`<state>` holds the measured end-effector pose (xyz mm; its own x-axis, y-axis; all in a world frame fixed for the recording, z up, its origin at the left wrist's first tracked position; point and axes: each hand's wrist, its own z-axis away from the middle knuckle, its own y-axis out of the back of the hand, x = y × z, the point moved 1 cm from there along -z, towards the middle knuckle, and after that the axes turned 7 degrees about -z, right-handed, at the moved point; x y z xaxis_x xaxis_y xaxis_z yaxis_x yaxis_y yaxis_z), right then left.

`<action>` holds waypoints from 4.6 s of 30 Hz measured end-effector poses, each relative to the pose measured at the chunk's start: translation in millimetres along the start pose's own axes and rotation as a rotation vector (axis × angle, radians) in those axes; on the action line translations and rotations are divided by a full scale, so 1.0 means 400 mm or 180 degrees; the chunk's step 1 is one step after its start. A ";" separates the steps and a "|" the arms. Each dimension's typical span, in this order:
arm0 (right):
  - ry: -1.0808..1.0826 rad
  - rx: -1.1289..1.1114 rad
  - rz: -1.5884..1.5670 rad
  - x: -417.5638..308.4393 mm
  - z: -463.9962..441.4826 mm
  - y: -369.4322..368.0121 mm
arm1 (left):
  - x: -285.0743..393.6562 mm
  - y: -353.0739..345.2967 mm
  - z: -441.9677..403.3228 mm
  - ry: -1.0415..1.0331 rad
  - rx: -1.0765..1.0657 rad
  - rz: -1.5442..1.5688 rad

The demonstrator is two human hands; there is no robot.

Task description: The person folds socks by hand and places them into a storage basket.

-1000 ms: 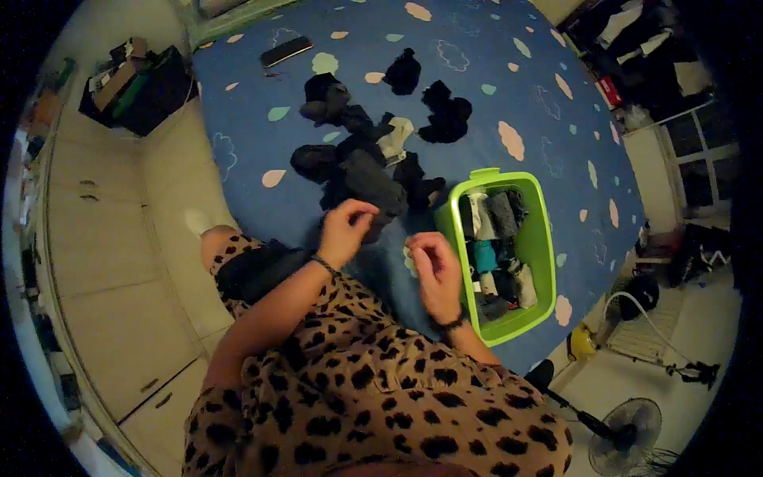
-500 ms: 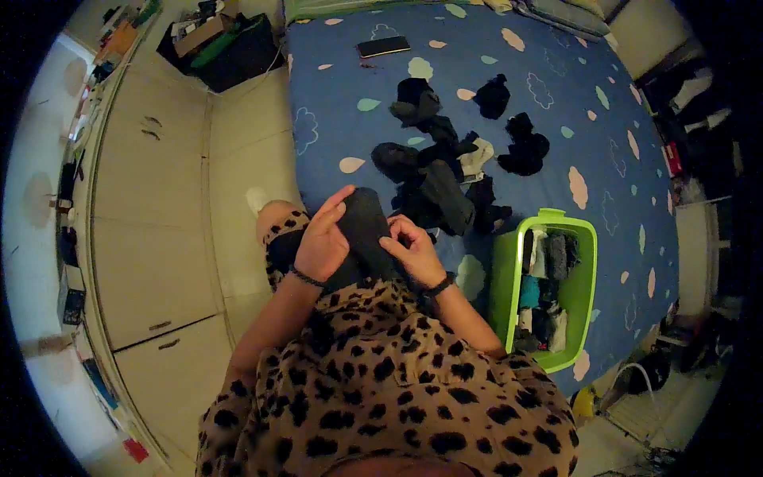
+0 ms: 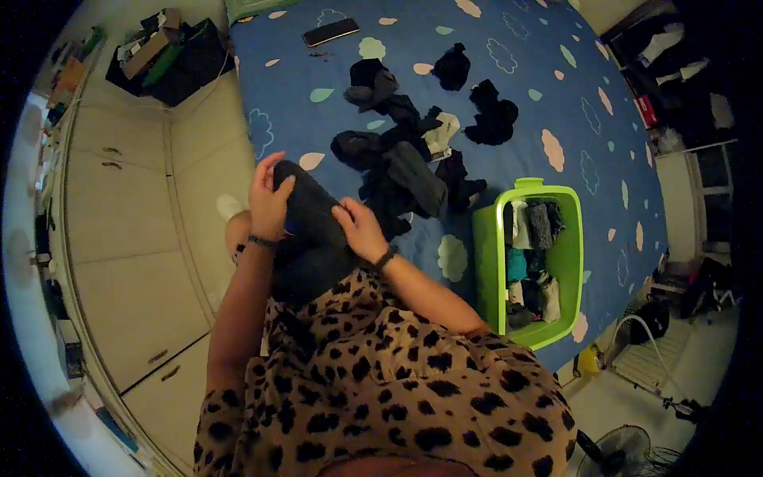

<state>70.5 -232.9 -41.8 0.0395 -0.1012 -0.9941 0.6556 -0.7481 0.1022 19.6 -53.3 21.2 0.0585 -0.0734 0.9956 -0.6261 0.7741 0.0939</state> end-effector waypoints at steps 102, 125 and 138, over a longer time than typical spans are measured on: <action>0.0508 -0.1315 -0.0200 -0.209 -0.063 0.001 | 0.103 0.091 0.128 0.0435 0.0780 -0.1252; 0.2508 -0.0095 0.4401 -0.029 -0.671 0.263 | -0.253 0.097 -0.146 -0.0124 0.0573 -0.2005; -0.0355 -0.1598 -0.1621 -0.342 -0.303 0.010 | 0.165 0.051 -0.009 0.0607 -0.0783 0.2533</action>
<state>159.1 -142.4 90.3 -0.4226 0.0933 -0.9015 0.8406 -0.3316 -0.4284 13.4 -40.2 88.9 -0.1834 0.6401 0.7461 -0.3510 0.6663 -0.6579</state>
